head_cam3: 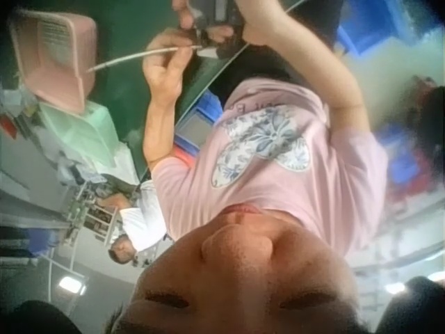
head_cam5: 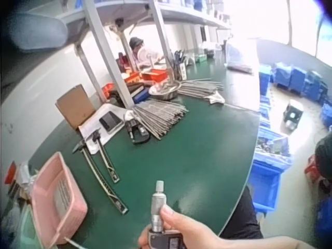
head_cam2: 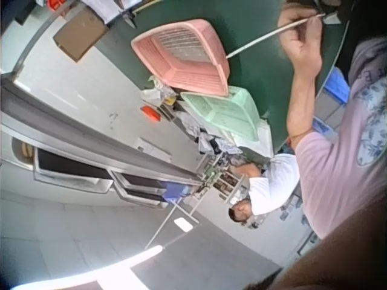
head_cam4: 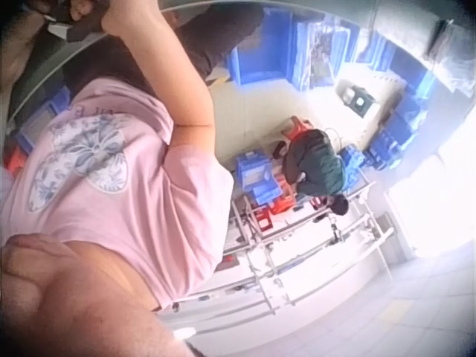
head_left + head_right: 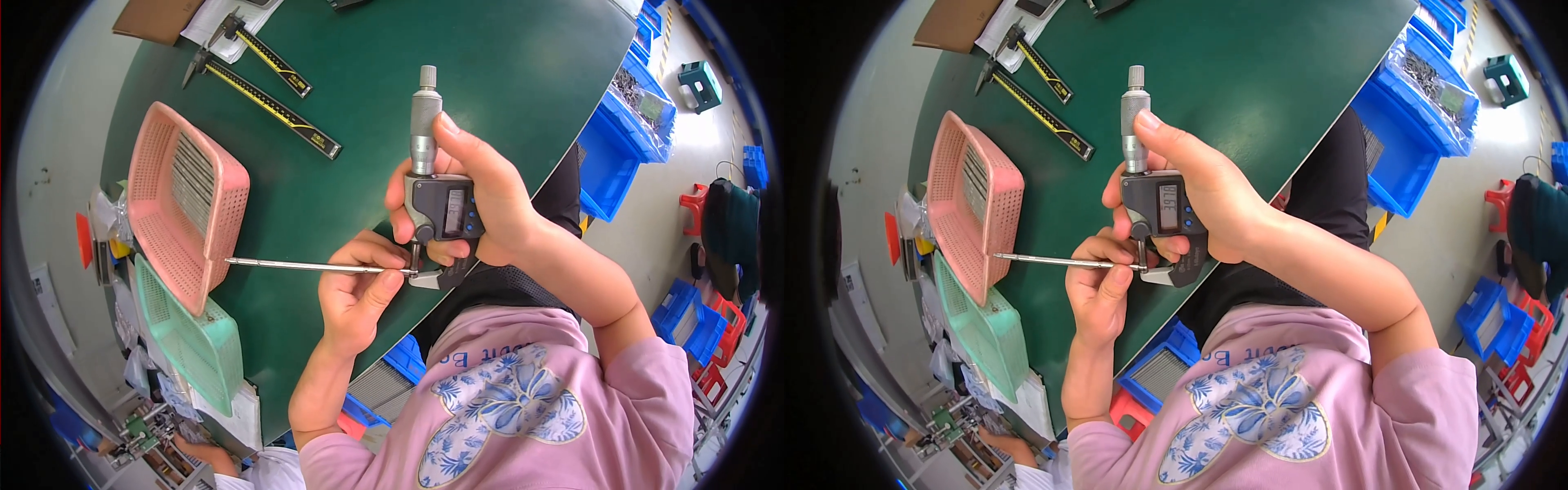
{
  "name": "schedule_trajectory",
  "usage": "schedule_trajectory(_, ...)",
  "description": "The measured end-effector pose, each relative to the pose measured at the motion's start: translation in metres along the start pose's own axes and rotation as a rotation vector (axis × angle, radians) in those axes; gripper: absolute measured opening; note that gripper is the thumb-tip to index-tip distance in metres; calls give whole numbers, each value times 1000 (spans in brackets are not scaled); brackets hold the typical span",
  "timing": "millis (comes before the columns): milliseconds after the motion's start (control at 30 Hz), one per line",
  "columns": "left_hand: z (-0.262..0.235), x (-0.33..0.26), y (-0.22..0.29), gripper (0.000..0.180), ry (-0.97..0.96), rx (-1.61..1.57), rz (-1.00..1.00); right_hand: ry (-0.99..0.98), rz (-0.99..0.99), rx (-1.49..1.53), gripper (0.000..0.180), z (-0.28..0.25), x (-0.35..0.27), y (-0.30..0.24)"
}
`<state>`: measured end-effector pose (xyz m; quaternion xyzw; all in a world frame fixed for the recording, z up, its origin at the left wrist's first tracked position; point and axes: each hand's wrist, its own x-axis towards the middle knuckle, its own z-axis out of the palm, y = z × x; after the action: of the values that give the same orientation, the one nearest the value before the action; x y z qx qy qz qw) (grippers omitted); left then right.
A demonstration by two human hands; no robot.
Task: Measuring the dimensions of metal rods using a digital micrometer for quality control.
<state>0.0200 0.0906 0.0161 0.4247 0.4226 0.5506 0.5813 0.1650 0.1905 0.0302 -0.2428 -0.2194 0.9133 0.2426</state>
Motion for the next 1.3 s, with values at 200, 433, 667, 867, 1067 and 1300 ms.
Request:
schedule_trajectory(200,-2,3,-3,11,7,-41,1,30,-52,-8,65,-1,-1,1)
schedule_trajectory(433,-2,2,-1,10,29,-53,-30,-5,10,71,61,-3,-4,-3)
schedule_trajectory(667,-1,3,-1,10,32,-55,-22,24,-16,1,63,-2,-2,-3)
schedule_trajectory(867,-4,1,-2,10,19,-46,-9,-20,-11,78,60,-3,-1,1)
schedule_trajectory(1067,-2,2,-4,10,7,-40,-1,16,-14,21,62,-2,-3,-1)
schedule_trajectory(1300,5,8,-5,9,26,-60,8,1,-26,21,61,-7,-4,-9)
